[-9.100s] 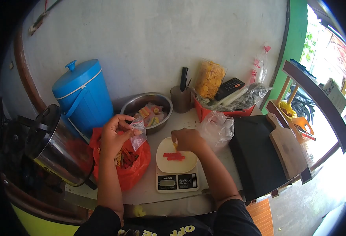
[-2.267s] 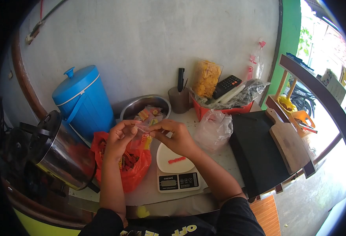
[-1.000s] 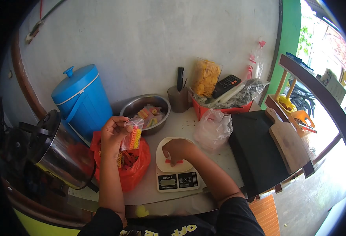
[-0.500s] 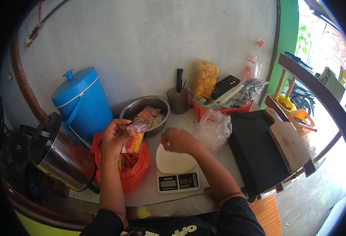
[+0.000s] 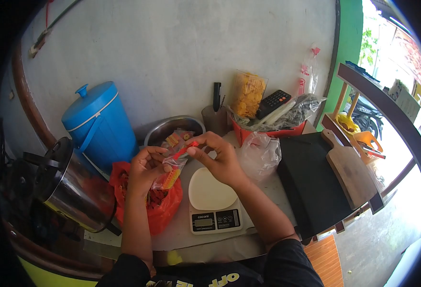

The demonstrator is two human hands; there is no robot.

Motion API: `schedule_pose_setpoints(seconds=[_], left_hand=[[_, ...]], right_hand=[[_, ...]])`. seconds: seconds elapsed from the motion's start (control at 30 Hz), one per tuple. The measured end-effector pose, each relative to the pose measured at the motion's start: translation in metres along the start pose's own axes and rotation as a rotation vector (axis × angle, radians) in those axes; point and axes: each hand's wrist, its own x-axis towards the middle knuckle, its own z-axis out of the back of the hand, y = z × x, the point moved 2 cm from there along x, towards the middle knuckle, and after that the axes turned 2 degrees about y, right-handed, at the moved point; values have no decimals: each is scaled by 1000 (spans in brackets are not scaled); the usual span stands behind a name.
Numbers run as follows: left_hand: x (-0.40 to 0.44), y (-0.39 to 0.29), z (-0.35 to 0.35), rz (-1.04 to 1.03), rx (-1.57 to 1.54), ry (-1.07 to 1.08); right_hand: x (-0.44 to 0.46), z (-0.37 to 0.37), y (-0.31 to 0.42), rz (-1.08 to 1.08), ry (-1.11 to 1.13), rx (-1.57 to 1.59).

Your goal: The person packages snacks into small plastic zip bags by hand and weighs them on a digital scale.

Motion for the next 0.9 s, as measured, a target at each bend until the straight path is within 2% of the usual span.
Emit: schedule_pose_setpoints(seconds=[0.23, 0.33, 0.43, 0.53, 0.63, 0.73, 0.83, 0.9], left_hand=[[-1, 2, -3, 23, 20, 40], [-2, 1, -4, 38, 22, 40], [-2, 5, -2, 55, 30, 34], [-2, 6, 1, 74, 16, 31], [-2, 6, 0, 77, 9, 36], [-2, 8, 0, 56, 23, 34], [-3, 5, -2, 28, 48, 26], [-3, 4, -3, 16, 49, 18]], right_hand=[[-3, -14, 4, -42, 35, 14], [-3, -17, 9, 5, -74, -74], [-5, -17, 5, 99, -65, -221], [-4, -17, 10, 90, -55, -200], [-1, -12, 7, 101, 57, -154], [-3, -15, 8, 74, 49, -151], [-6, -20, 4, 40, -86, -103], [-4, -19, 10, 115, -38, -227]])
